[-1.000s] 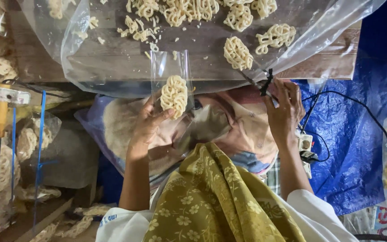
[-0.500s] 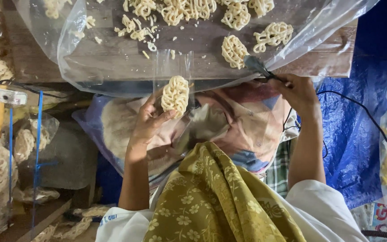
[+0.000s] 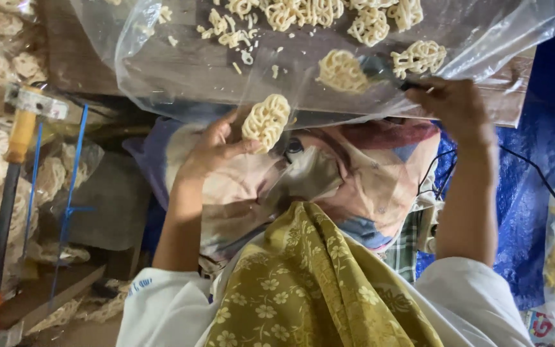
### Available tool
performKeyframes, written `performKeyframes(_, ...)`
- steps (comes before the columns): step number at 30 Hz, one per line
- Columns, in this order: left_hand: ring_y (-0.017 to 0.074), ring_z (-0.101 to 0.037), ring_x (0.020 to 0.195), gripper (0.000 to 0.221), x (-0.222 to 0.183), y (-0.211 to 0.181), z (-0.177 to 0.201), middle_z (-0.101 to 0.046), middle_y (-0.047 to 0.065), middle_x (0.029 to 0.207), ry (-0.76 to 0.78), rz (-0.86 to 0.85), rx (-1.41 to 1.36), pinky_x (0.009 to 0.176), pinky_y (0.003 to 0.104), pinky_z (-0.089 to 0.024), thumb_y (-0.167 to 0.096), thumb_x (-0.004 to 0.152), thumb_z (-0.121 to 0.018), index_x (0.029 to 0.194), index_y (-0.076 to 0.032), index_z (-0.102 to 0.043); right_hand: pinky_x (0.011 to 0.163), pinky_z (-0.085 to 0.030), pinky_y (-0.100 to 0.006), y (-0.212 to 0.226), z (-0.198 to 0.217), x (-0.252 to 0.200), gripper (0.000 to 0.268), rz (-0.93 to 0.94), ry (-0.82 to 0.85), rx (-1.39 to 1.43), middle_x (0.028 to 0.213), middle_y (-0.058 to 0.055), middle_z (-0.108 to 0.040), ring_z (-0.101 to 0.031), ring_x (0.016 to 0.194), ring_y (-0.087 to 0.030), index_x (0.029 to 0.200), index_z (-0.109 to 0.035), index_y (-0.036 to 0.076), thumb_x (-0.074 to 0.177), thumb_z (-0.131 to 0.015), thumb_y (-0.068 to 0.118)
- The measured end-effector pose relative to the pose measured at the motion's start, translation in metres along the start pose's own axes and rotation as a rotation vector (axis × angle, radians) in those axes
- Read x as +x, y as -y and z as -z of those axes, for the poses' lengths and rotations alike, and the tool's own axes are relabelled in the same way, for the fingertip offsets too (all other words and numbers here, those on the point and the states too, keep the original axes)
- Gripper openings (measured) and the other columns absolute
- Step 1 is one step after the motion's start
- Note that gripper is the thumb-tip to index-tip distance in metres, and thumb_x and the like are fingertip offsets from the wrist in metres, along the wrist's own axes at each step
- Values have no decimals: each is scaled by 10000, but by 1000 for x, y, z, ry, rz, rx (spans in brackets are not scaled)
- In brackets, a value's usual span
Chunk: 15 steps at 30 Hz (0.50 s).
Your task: The person repeatedly scoops small portions of dried noodles from a large pile on a table using tongs and places them into clear plastic bags. They then fold the top of each bag to seal it and set it aside. The process is repeated continuously throughout the clip.
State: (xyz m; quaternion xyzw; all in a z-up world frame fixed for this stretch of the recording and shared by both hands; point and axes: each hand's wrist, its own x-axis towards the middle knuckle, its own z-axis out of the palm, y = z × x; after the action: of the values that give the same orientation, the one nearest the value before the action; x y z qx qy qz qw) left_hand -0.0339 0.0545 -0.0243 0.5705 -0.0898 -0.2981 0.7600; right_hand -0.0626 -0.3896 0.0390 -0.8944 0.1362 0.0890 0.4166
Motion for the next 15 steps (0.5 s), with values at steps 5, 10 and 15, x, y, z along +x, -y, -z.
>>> performKeyframes(5,263,-635,1259,822,13,-21,17,-649,141,1380,110,135,83,1087,362,-566,-223,765,-820,1502,-145,-462,638,-415,-292,41,56,30,273,134,63,-287,940,-56,-688,-591,762,-148,1379,-710,111,1107,-712,136)
performKeyframes(10,315,-578,1325,756,16,-40,22,-580,167,1487,259,138,251,986,400,-636,-198,817,-793,1499,-261,-471,813,-411,-298,53,86,80,321,351,192,-338,1114,-109,-684,-540,865,-152,1406,-703,41,1114,-734,171)
performKeyframes(15,272,-612,1316,818,17,-58,14,-625,98,1445,218,234,464,989,354,-603,-319,759,-799,1505,-255,-469,815,-525,-378,78,82,113,372,516,427,-595,1069,-165,-717,-648,963,-270,1313,-743,6,964,-736,135)
